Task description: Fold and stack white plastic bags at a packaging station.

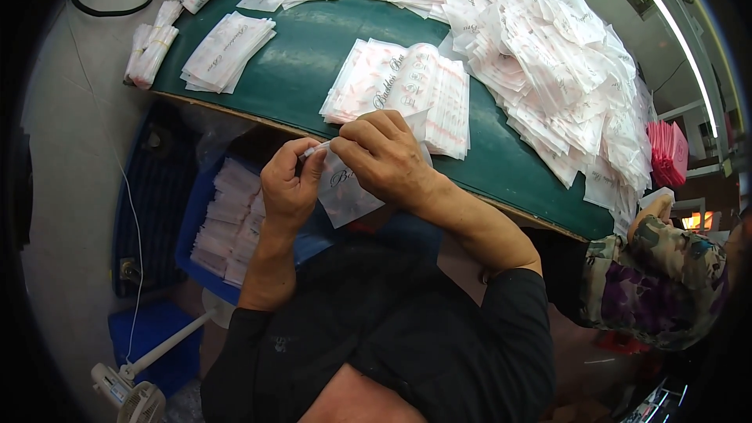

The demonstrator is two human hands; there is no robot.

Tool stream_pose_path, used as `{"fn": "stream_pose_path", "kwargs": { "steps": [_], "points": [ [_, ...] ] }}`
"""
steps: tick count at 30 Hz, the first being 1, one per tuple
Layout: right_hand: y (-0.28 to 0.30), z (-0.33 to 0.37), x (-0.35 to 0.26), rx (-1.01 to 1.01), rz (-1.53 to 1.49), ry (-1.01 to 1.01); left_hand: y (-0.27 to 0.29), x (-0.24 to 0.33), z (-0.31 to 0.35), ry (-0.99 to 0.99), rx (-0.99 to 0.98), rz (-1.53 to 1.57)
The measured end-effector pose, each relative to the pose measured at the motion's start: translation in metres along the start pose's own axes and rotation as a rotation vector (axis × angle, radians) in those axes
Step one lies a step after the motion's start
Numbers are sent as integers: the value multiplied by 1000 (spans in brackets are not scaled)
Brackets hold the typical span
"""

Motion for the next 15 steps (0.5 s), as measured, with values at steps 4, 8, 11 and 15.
{"fn": "stream_pose_path", "kwargs": {
  "steps": [4,8,11,15],
  "points": [
    [-5,1,-2,-21,-8,-17,-1,-5,3,18,-2,5],
    [-29,7,11,-311,-62,-99,2,8,-4,-92,-21,-52],
    [-39,33,28,-675,56,-69,17,13,-11,-167,-18,-76],
    [-23,-2,10,-640,-201,-73,13,31,-17,-335,-144,-112]
  ]
}}
Point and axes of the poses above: each hand's wrist, its own z-axis away from the middle knuckle, its own y-axis out of the back of the hand, x = y × z, the point moved 8 cm from there along -z, towards the middle knuckle, and after that the axes turned 6 degrees about z, right-handed, at the moved point
